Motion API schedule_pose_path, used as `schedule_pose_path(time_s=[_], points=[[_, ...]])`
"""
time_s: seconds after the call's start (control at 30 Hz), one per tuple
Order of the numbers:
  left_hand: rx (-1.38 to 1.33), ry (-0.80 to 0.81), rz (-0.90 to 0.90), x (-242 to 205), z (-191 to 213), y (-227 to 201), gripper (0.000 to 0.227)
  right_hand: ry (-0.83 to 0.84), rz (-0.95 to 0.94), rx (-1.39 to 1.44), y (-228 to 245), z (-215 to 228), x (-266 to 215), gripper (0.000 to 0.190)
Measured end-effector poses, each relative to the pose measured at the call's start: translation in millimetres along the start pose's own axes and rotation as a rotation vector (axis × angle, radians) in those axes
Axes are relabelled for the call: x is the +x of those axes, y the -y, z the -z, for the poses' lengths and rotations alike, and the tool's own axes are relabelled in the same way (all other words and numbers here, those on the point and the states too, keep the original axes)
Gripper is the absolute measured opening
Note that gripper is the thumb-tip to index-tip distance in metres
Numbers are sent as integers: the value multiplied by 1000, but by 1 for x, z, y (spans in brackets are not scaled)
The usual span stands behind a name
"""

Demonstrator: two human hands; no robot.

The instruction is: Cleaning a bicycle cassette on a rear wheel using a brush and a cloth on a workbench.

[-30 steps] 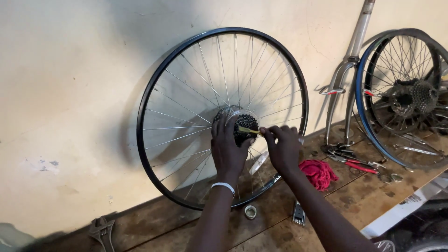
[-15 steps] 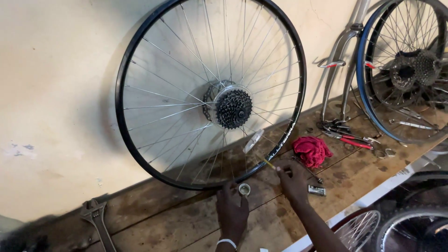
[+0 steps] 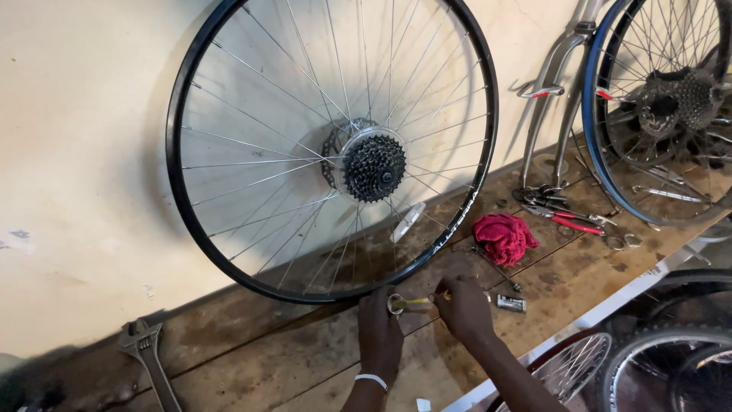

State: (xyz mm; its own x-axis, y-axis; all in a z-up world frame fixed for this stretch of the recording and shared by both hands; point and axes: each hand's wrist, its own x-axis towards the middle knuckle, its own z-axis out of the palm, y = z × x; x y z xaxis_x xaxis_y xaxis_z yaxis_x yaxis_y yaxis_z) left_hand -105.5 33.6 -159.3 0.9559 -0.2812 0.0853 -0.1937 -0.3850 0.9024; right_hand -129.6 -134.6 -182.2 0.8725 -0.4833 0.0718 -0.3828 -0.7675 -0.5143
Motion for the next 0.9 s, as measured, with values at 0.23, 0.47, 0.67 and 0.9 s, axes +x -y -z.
schedule_pose_path(time_s=[0.23, 0.47, 0.67, 0.9], points=[[44, -47, -122, 4, -13, 20, 48, 7, 111, -164, 19, 5, -5, 17], [22, -87, 44, 3, -10, 15, 40, 248, -102, -133, 27, 18, -2, 30], [49, -74, 69, 2, -8, 13, 36, 236, -141, -110, 23, 16, -5, 29], [-70, -120, 286, 2, -10, 10, 32, 192, -89, 12, 1, -1, 3, 38]])
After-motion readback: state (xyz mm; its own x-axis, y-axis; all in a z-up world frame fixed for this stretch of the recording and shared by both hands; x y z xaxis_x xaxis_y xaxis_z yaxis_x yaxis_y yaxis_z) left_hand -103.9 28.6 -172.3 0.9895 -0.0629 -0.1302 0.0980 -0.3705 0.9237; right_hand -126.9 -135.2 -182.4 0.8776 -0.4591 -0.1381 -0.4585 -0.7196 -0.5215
